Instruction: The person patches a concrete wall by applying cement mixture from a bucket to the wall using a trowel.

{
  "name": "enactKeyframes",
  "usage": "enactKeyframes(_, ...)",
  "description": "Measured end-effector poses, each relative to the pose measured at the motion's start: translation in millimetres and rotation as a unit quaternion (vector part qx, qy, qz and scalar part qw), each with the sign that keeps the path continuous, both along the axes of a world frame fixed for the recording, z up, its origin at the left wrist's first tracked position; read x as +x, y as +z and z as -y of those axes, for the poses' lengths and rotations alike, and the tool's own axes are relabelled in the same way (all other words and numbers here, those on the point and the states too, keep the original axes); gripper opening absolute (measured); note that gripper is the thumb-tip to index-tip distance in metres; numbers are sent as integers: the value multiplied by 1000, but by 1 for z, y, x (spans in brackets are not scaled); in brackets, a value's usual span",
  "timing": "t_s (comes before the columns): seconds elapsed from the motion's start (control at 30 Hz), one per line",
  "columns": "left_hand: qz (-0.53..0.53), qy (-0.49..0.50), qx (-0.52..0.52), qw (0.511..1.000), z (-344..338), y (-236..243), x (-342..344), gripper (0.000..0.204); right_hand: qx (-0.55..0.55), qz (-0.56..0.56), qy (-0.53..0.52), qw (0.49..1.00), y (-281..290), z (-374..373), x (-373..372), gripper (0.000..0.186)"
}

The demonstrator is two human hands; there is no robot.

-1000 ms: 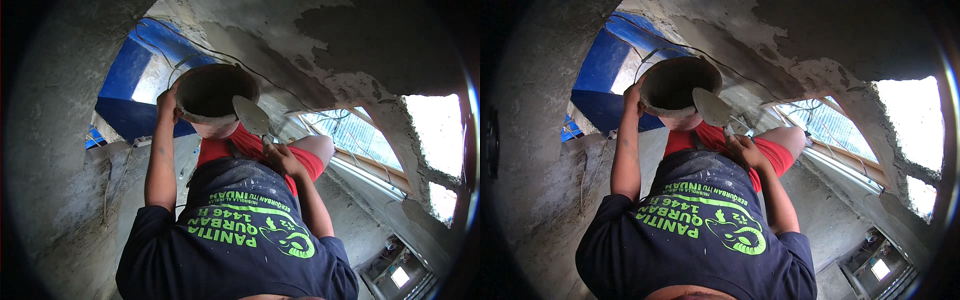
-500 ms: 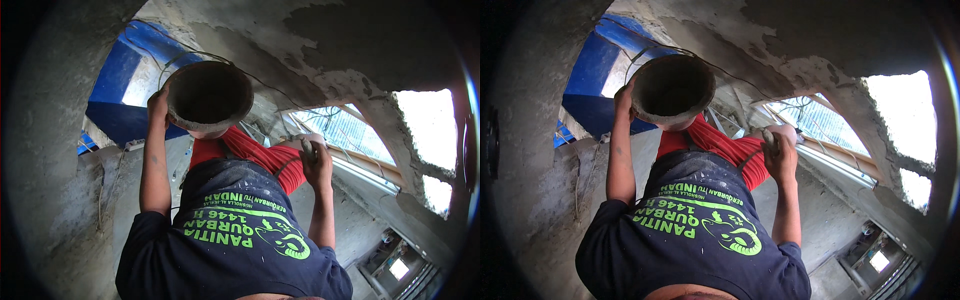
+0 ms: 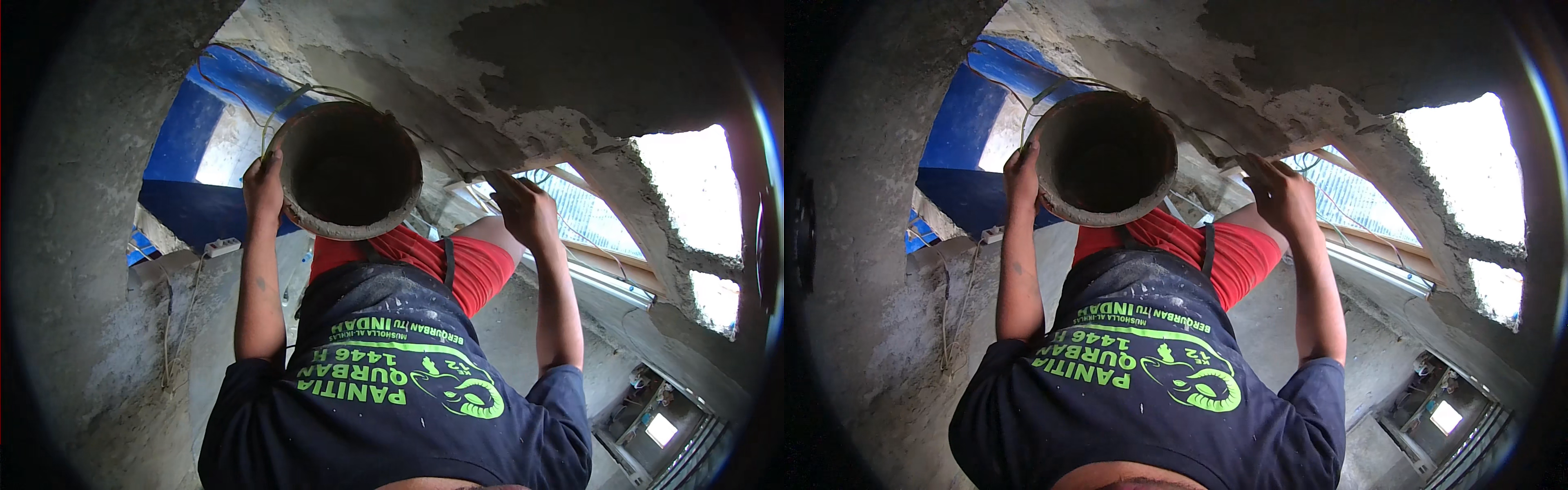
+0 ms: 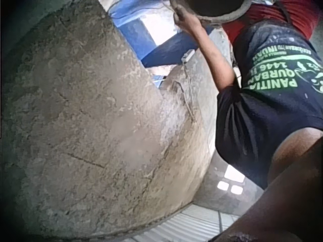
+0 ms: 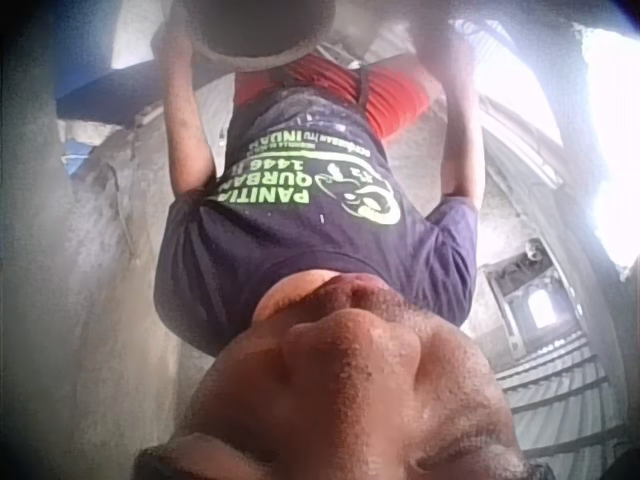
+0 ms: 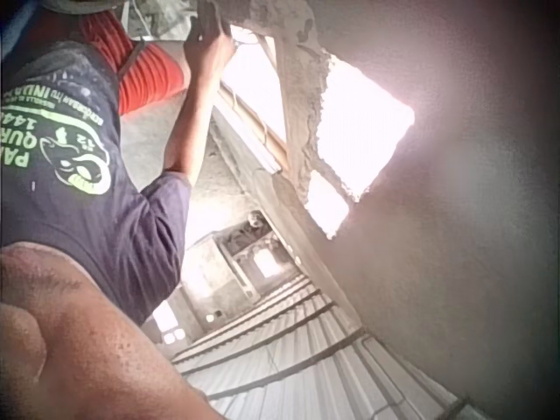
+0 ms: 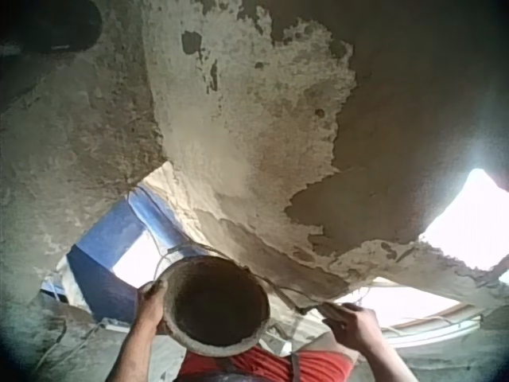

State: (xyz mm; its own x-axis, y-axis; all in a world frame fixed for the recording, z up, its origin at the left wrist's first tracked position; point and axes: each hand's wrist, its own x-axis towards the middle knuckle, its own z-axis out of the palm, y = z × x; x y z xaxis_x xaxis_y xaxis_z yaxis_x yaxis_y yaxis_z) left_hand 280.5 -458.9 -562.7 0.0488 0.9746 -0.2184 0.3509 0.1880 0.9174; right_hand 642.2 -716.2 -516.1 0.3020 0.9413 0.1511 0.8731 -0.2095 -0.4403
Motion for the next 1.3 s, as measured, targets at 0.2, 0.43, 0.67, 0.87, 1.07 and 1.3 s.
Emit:
enactKeyframes(0.2,16,29,30,999,1,-6,5,44,-80,16,81,993,-32,21,-2,41)
enactKeyframes(0.43,-25,16,32,999,5,5,-1,43,-56,-6,88,995,-11,61,-35,45)
enactKeyframes(0.67,-66,-20,76,995,13,9,12,41,-94,-40,122,987,41,61,-34,45)
enactKeyframes(0.87,-91,-96,153,979,27,26,34,40,-206,61,93,972,65,10,-4,34)
enactKeyframes(1.07,-163,-117,208,957,48,35,58,34,-323,208,260,886,92,-33,-26,32)
enactKeyframes(1.3,-114,-146,248,951,62,38,81,36,-327,-30,395,858,92,-40,-40,16)
